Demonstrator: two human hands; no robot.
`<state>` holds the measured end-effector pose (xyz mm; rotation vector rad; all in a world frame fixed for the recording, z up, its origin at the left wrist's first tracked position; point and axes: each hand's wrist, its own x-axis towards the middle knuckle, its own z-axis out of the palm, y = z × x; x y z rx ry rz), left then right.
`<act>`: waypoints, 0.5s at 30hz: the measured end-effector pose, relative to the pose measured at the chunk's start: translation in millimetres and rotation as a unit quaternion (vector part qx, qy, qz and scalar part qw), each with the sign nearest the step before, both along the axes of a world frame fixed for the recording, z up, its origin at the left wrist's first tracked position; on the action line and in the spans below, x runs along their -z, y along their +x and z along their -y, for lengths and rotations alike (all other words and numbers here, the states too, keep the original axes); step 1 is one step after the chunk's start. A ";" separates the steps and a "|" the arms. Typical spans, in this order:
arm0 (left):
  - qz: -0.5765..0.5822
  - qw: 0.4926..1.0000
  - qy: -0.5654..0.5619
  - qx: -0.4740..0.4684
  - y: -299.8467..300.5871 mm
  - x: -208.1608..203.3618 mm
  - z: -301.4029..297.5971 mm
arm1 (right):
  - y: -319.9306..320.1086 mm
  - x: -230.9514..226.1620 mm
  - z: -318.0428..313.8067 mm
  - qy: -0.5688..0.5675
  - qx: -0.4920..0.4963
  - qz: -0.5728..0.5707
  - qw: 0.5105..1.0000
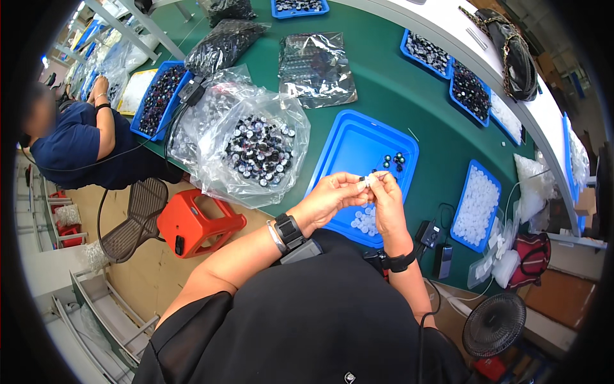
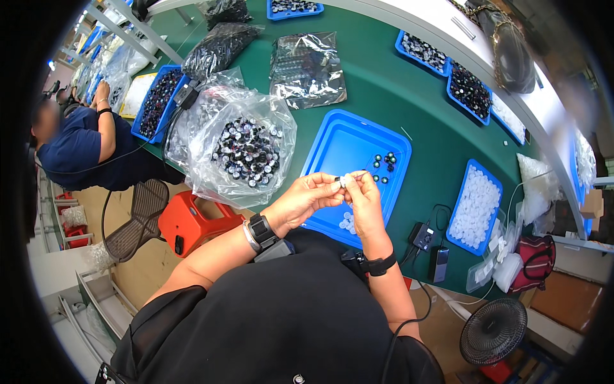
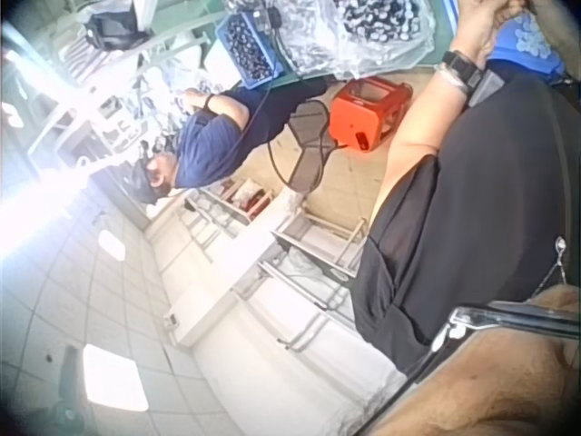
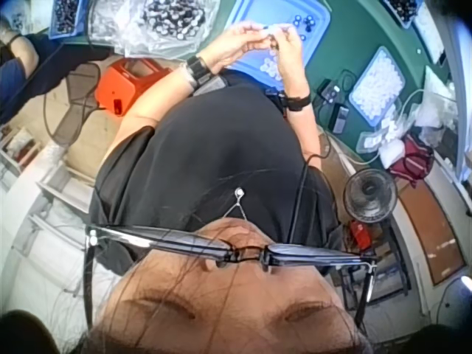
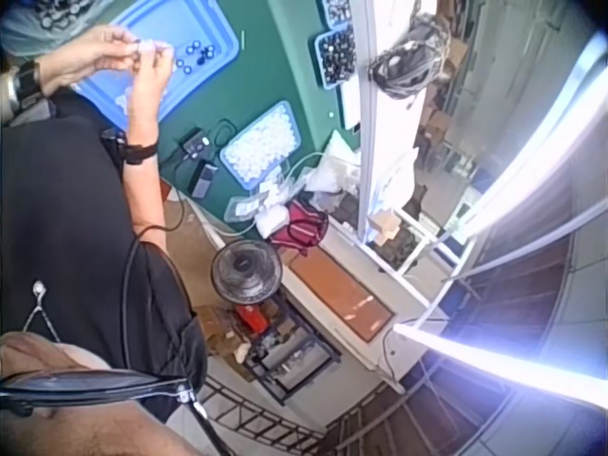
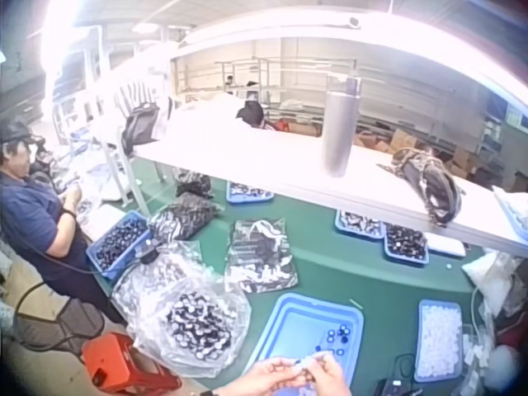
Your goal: The person assembles small black and white components by hand at a green workbench. They pick up a white piece and a black piece, press them together, and place the assembled unit into a blue tray. The process is repeated continuously with items sourced from plastic bags and trays.
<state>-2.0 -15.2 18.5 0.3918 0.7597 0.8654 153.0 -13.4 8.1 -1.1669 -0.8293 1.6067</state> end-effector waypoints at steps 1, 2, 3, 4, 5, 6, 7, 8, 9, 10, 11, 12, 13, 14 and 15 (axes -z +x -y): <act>0.005 1.000 -0.009 -0.003 -0.7 2.3 0.0 | 1.4 3.5 -0.7 -0.014 0.005 -0.013 1.000; 0.010 1.000 -0.019 -0.007 -1.7 6.2 0.2 | 2.3 5.1 -1.5 -0.029 0.008 -0.025 0.999; 0.015 0.999 -0.028 -0.011 -2.6 9.5 0.2 | 3.7 4.5 -1.5 -0.031 0.008 -0.029 0.999; 0.024 0.999 -0.034 -0.010 -3.4 11.6 -0.3 | 5.1 3.0 -0.8 -0.033 0.007 -0.033 0.999; 0.032 0.999 -0.041 -0.008 -4.0 13.9 -0.5 | 5.3 0.8 0.2 -0.036 0.007 -0.037 0.999; 0.040 0.998 -0.048 -0.006 -4.5 15.8 -0.4 | 3.0 -1.8 1.2 -0.017 0.007 -0.003 1.000; 0.061 0.996 -0.067 -0.001 -4.9 17.5 0.2 | -1.3 -5.6 2.3 0.002 0.007 0.031 1.000; 0.082 0.993 -0.084 0.004 -5.1 18.3 0.3 | -4.4 -7.7 3.0 0.022 0.006 0.065 0.998; 0.104 0.989 -0.102 0.008 -5.1 18.2 0.3 | -5.4 -5.1 3.9 0.062 -0.012 0.106 0.992; 0.110 0.987 -0.112 0.012 -4.1 17.0 0.7 | -6.0 -0.2 5.3 0.102 -0.030 0.148 0.983; 0.116 0.985 -0.124 0.016 -2.6 11.9 1.2 | -8.1 0.0 6.0 0.142 -0.048 0.188 0.971; 0.121 0.983 -0.135 0.019 -2.0 9.2 1.4 | -9.0 -4.1 6.7 0.163 -0.051 0.247 0.954; 0.124 0.982 -0.140 0.025 -2.6 9.7 1.1 | -9.7 -6.4 6.5 0.178 -0.046 0.271 0.945; 0.127 0.981 -0.146 0.030 -3.8 10.5 1.6 | -10.6 -7.8 6.9 0.192 -0.042 0.294 0.936; 0.129 0.979 -0.151 0.035 -4.8 11.8 2.3 | -11.5 -8.1 7.1 0.206 -0.038 0.316 0.925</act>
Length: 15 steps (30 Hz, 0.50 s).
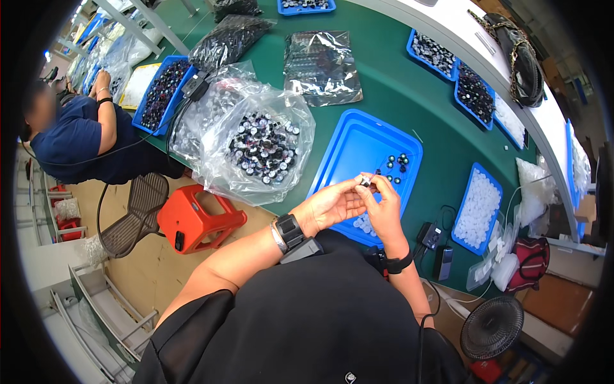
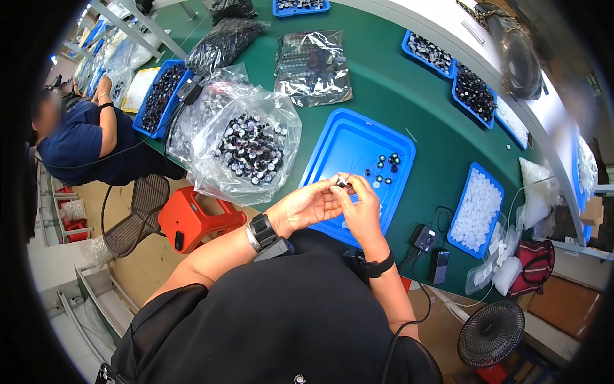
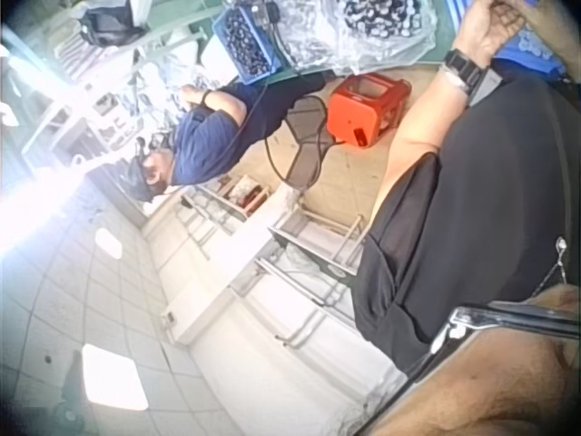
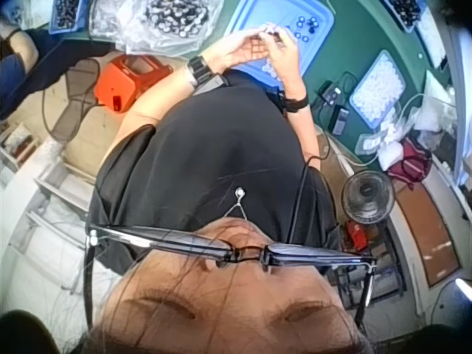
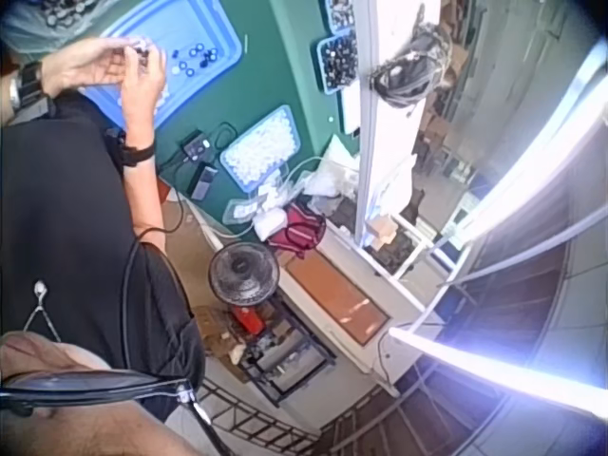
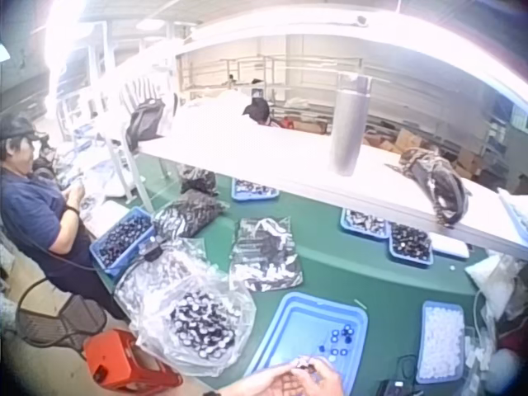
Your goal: The person assembles small black and white components by hand at a green workbench. They pick up a white piece and a black piece, press them together, and place the assembled unit into a blue tray. The process is repeated continuously with items sourced from plastic bags and trays.
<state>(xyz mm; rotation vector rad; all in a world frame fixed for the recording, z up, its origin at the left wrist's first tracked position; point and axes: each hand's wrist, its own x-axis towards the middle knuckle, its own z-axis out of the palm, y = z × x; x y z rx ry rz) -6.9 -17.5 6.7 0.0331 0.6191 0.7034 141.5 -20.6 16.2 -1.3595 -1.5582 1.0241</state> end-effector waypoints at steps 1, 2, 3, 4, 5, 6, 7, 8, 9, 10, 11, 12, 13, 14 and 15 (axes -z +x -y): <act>0.000 1.000 -0.008 0.007 0.2 2.7 0.8 | 0.7 2.1 -0.1 0.063 -0.008 0.056 0.996; -0.002 1.000 -0.015 0.012 -0.2 6.4 1.3 | 1.1 6.1 -1.5 0.127 -0.017 0.108 0.986; -0.004 1.000 -0.022 0.017 -0.3 9.3 1.8 | 1.5 9.2 -2.9 0.191 -0.027 0.160 0.968; -0.003 0.999 -0.029 0.021 0.6 11.0 2.8 | 2.2 10.7 -2.6 0.198 -0.034 0.174 0.964; -0.004 0.999 -0.035 0.024 1.1 11.7 3.8 | 2.0 12.0 -0.8 0.206 -0.041 0.185 0.960; -0.006 0.999 -0.042 0.026 1.3 13.3 5.0 | 1.0 13.7 0.9 0.213 -0.049 0.197 0.956; -0.004 0.998 -0.053 0.026 0.2 22.7 6.5 | -1.5 19.0 2.0 0.219 -0.053 0.194 0.955; -0.004 0.998 -0.057 0.029 -1.0 27.2 7.9 | -1.9 22.2 4.1 0.210 -0.059 0.192 0.957; -0.004 0.998 -0.062 0.032 -2.8 31.2 9.1 | -2.7 24.8 6.0 0.201 -0.064 0.189 0.959; -0.004 0.997 -0.066 0.036 -4.7 35.2 10.5 | -3.9 28.0 7.0 0.191 -0.069 0.188 0.961; 0.009 0.996 -0.082 0.028 -4.1 40.1 12.3 | -3.2 32.2 8.1 0.172 -0.079 0.185 0.964; -0.017 0.995 -0.097 0.023 -5.7 46.0 13.2 | -3.6 37.5 9.1 0.152 -0.089 0.184 0.967; -0.043 0.993 -0.111 0.018 -9.0 52.0 14.4 | -4.8 43.3 10.1 0.132 -0.098 0.181 0.970; -0.067 0.990 -0.124 0.017 -10.0 56.1 15.2 | -7.1 49.1 11.5 0.100 -0.110 0.187 0.971; -0.101 0.984 -0.147 0.001 -12.8 55.9 14.8 | -12.2 54.4 12.8 0.067 -0.123 0.191 0.971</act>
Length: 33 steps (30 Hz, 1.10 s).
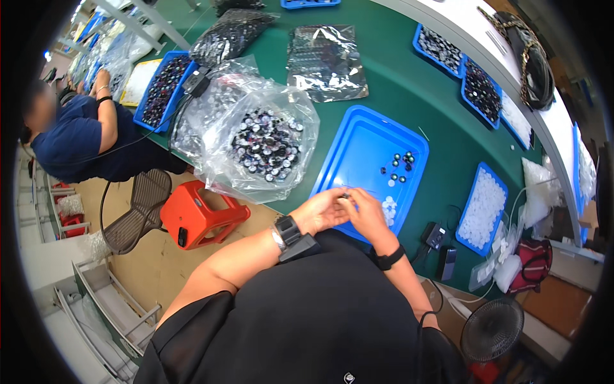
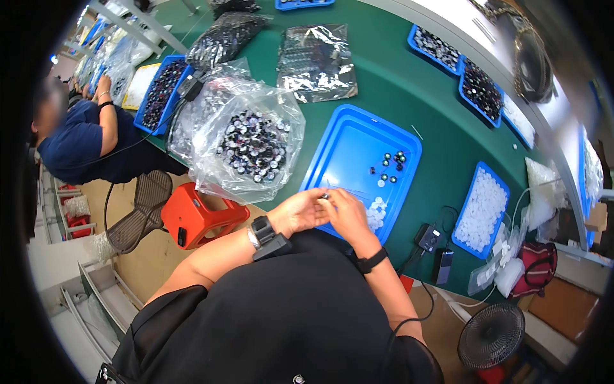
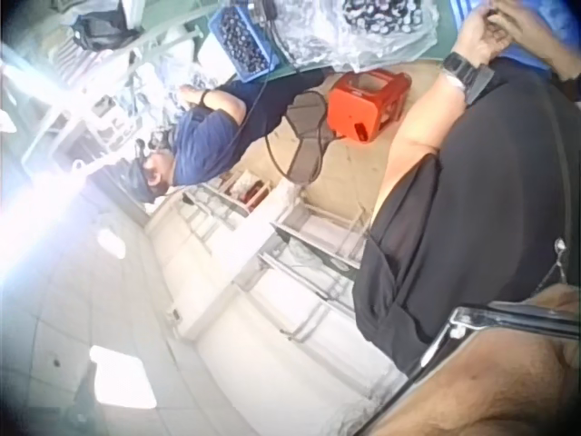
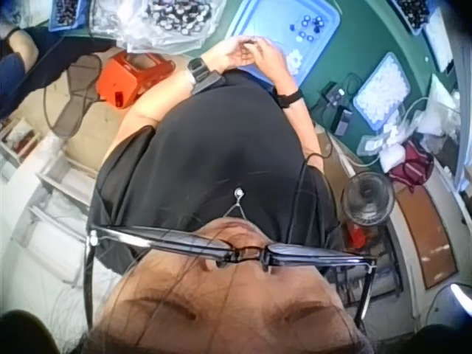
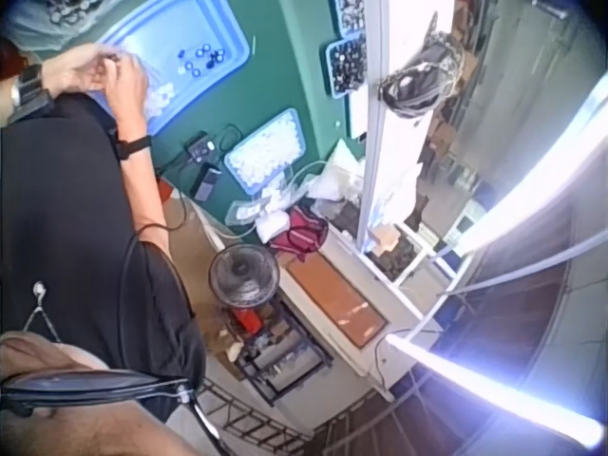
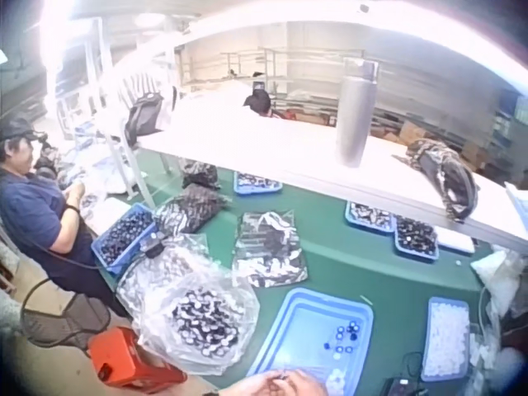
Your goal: The person assembles small black and white components by hand at a green workbench. They pick up a white piece and a black piece, press them together, and place the assembled unit into a blue tray. The process is repeated continuously with items sourced from plastic bags and trays.
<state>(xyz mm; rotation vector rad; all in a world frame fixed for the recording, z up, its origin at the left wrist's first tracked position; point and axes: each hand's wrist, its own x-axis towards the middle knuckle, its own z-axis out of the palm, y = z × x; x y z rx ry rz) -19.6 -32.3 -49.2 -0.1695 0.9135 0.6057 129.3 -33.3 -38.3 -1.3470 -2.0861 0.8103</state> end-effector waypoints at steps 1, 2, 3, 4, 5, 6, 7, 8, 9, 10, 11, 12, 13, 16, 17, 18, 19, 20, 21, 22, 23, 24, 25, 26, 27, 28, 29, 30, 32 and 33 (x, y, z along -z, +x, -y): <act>0.075 0.996 -0.011 -0.048 -11.1 27.7 0.8 | -1.0 6.9 1.5 -0.034 -0.006 0.009 0.999; 0.060 0.996 -0.007 -0.058 -22.3 21.8 -8.4 | 3.4 19.2 3.8 -0.063 0.004 0.065 0.996; 0.176 0.962 -0.059 -0.199 -39.7 48.7 -16.6 | 8.4 25.2 3.6 -0.095 0.026 0.048 0.994; 0.210 0.927 -0.030 -0.308 -59.5 52.4 -28.5 | 17.7 31.1 2.0 -0.129 0.052 0.031 0.990; 0.160 0.924 0.000 -0.347 -80.6 38.6 -37.5 | 28.0 37.0 0.0 -0.161 0.074 0.015 0.984; 0.085 0.920 0.040 -0.380 -103.4 38.4 -45.2 | 41.3 41.1 -5.6 -0.200 0.112 0.004 0.973; 0.076 0.917 0.043 -0.388 -120.4 38.0 -51.9 | 61.1 63.2 -10.0 -0.173 0.157 0.002 0.972; 0.029 0.921 0.025 -0.389 -124.0 33.0 -59.5 | 79.8 87.9 -15.1 -0.144 0.200 -0.001 0.969; -0.019 0.920 0.008 -0.391 -125.4 29.6 -63.4 | 92.9 97.4 -22.9 -0.126 0.226 0.010 0.966; -0.056 0.939 0.036 -0.337 -119.4 32.8 -64.8 | 103.6 103.9 -31.2 -0.108 0.252 0.021 0.961; -0.012 0.947 0.023 -0.321 -108.3 37.2 -65.2 | 107.9 108.6 -38.3 -0.091 0.278 0.031 0.956; 0.001 0.965 0.046 -0.258 -94.7 42.1 -61.1 | 105.5 106.5 -45.4 -0.062 0.264 0.049 0.961; 0.015 0.978 0.070 -0.194 -78.9 46.9 -56.3 | 104.1 103.9 -52.5 -0.032 0.249 0.066 0.966; -0.086 0.992 0.088 0.014 -15.1 40.6 -43.6 | 100.9 108.5 -63.5 -0.007 0.236 0.141 0.961; -0.115 0.985 0.096 0.079 2.3 40.5 -39.3 | 99.7 111.7 -64.8 -0.008 0.237 0.168 0.957; -0.127 0.978 0.108 0.127 17.4 44.9 -34.8 | 99.0 113.4 -65.3 -0.017 0.232 0.161 0.959; -0.138 0.967 0.119 0.176 31.0 52.0 -29.8 | 98.8 114.7 -64.8 -0.027 0.229 0.153 0.961; -0.145 0.954 0.131 0.226 42.9 60.6 -26.9 | 101.0 114.9 -63.5 -0.035 0.227 0.149 0.962; -0.176 0.937 0.162 0.256 53.2 69.2 -25.4 | 102.5 114.3 -62.1 -0.044 0.230 0.138 0.962; -0.205 0.916 0.192 0.286 62.4 77.7 -23.3 | 102.4 114.3 -59.8 -0.052 0.233 0.126 0.963; -0.234 0.893 0.222 0.315 70.6 86.8 -20.4 | 101.9 113.6 -56.9 -0.061 0.237 0.115 0.963; -0.270 0.867 0.257 0.332 77.8 96.4 -18.8 | 101.8 112.5 -53.9 -0.064 0.235 0.112 0.963; -0.322 0.823 0.310 0.351 83.3 105.8 -16.3 | 103.1 110.4 -49.2 -0.074 0.243 0.107 0.961; -0.375 0.771 0.361 0.366 86.5 109.4 -17.8 | 102.6 106.7 -47.8 -0.082 0.250 0.097 0.960; -0.425 0.713 0.411 0.377 89.7 112.6 -17.6 | 102.4 105.2 -46.1 -0.089 0.257 0.088 0.958; -0.442 0.709 0.417 0.356 92.9 114.8 -13.8 | 102.6 106.0 -44.2 -0.104 0.259 0.087 0.956; -0.459 0.701 0.428 0.338 95.1 110.9 -12.6 | 101.7 107.5 -44.5 -0.085 0.262 0.110 0.955; -0.475 0.693 0.438 0.320 96.8 107.1 -10.6 | 99.2 109.7 -44.6 -0.065 0.264 0.132 0.953; -0.497 0.667 0.459 0.313 97.5 102.2 -7.0 | 94.2 114.2 -44.8 -0.063 0.265 0.157 0.949; -0.507 0.653 0.471 0.307 97.7 101.0 -6.9 | 92.2 113.4 -46.4 -0.077 0.261 0.169 0.947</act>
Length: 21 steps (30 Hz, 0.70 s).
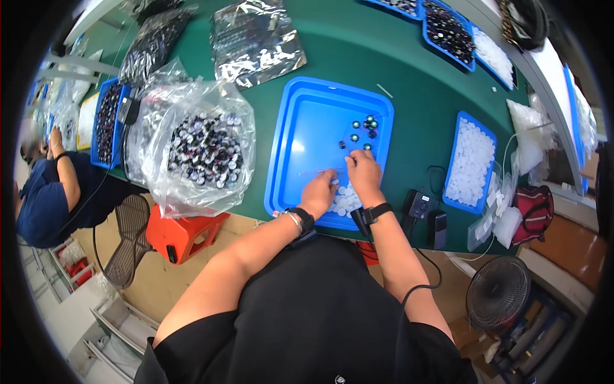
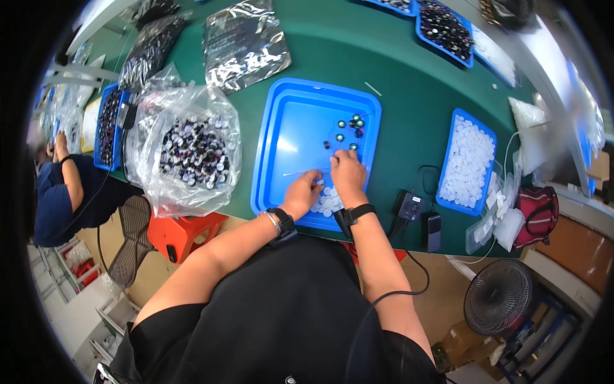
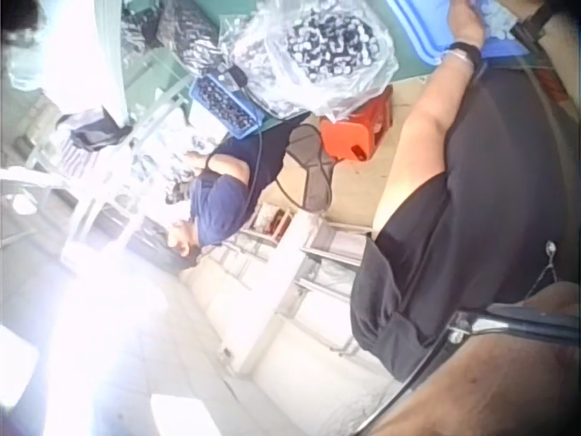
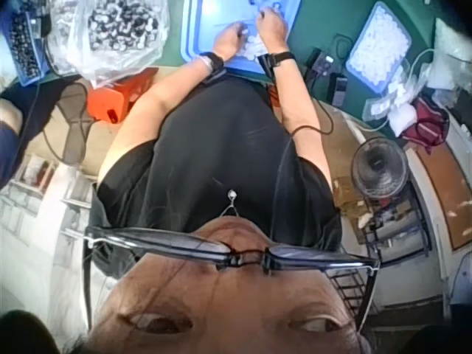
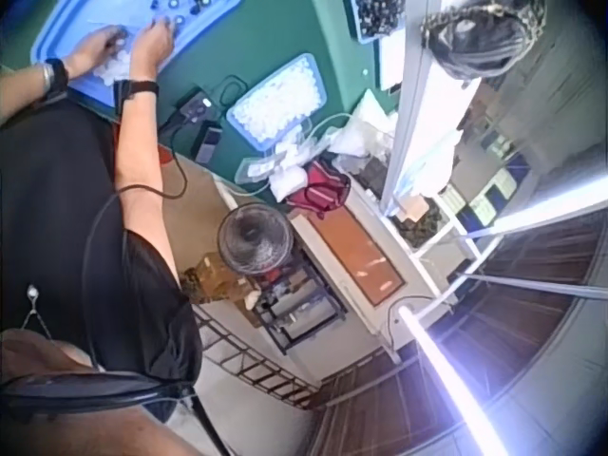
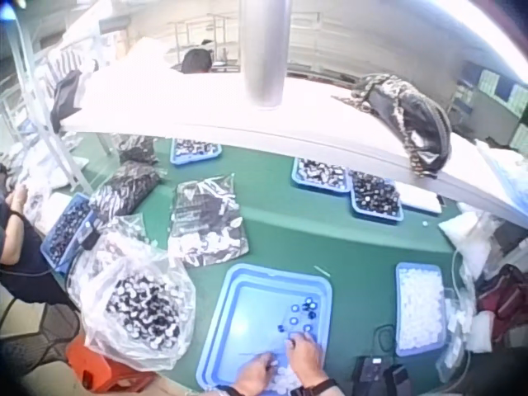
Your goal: The person assembles small black and white components by hand at a green workbench. They pick up a white piece and a black piece, press them together, and place the assembled unit into a blue tray. The process is repeated continuously with items sourced from plastic bags and trays.
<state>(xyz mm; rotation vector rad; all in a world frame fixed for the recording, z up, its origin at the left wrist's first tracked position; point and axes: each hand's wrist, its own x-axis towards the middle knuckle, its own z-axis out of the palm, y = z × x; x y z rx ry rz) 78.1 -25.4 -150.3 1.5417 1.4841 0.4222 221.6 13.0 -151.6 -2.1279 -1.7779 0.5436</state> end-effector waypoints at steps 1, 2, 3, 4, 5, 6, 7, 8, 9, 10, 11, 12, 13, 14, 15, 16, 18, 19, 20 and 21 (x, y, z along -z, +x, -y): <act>-0.038 0.999 0.025 0.029 -0.9 -0.3 -1.4 | -1.7 -1.1 -1.5 -0.017 -0.002 0.008 1.000; -0.025 0.999 0.009 0.024 -2.3 1.7 -2.6 | -3.3 -1.0 -1.1 -0.038 -0.006 0.014 0.999; -0.012 1.000 -0.008 0.019 -3.3 4.5 -3.4 | -2.6 -2.0 -0.5 -0.020 -0.005 -0.003 1.000; 0.001 1.000 -0.026 0.014 -4.5 6.9 -4.3 | 0.2 -4.0 0.9 -0.009 0.008 -0.021 1.000; 0.010 0.999 -0.045 0.027 -7.2 5.9 -8.5 | 1.3 -8.7 1.8 0.003 0.019 -0.040 0.999; 0.078 0.991 -0.105 -0.017 -8.7 3.9 -9.5 | 2.1 -13.6 2.6 0.014 0.029 -0.059 0.998; 0.145 0.974 -0.164 -0.062 -10.4 1.6 -9.7 | 3.1 -18.7 3.1 -0.025 0.043 -0.105 0.993; 0.210 0.947 -0.220 -0.106 -12.9 -6.5 -11.9 | 4.3 -25.2 2.8 -0.063 0.056 -0.152 0.985; 0.262 0.919 -0.255 -0.146 -16.4 -14.4 -15.9 | 5.3 -32.0 2.7 -0.101 0.066 -0.198 0.973; 0.300 0.902 -0.262 -0.164 -20.7 -22.6 -20.5 | 6.4 -38.4 3.1 -0.118 0.090 -0.306 0.941; 0.336 0.884 -0.270 -0.180 -26.4 -38.3 -26.8 | 6.9 -45.4 4.9 -0.133 0.114 -0.410 0.895; 0.371 0.864 -0.276 -0.200 -33.2 -53.6 -32.0 | 3.8 -55.3 5.4 -0.150 0.132 -0.510 0.837; 0.378 0.855 -0.293 -0.202 -39.1 -69.4 -36.7 | 2.9 -67.2 6.8 -0.164 0.138 -0.535 0.817; 0.402 0.838 -0.308 -0.206 -45.0 -79.4 -40.9 | 1.5 -76.1 6.9 -0.167 0.136 -0.549 0.808; 0.426 0.819 -0.322 -0.209 -50.7 -88.0 -43.9 | 0.4 -83.4 8.2 -0.169 0.134 -0.562 0.799; 0.450 0.800 -0.335 -0.212 -57.1 -95.1 -45.5 | -1.5 -90.6 8.9 -0.172 0.131 -0.575 0.789; 0.501 0.765 -0.346 -0.210 -68.5 -105.7 -46.1 | -7.7 -106.7 10.2 -0.178 0.102 -0.570 0.796; 0.520 0.752 -0.347 -0.209 -73.3 -112.5 -45.9 | -12.0 -116.7 11.3 -0.174 0.086 -0.574 0.796; 0.539 0.738 -0.349 -0.207 -77.0 -118.6 -45.5 | -15.6 -125.2 12.5 -0.171 0.073 -0.577 0.796; 0.550 0.732 -0.349 -0.199 -80.8 -124.9 -44.8 | -19.3 -131.4 13.2 -0.163 0.061 -0.580 0.796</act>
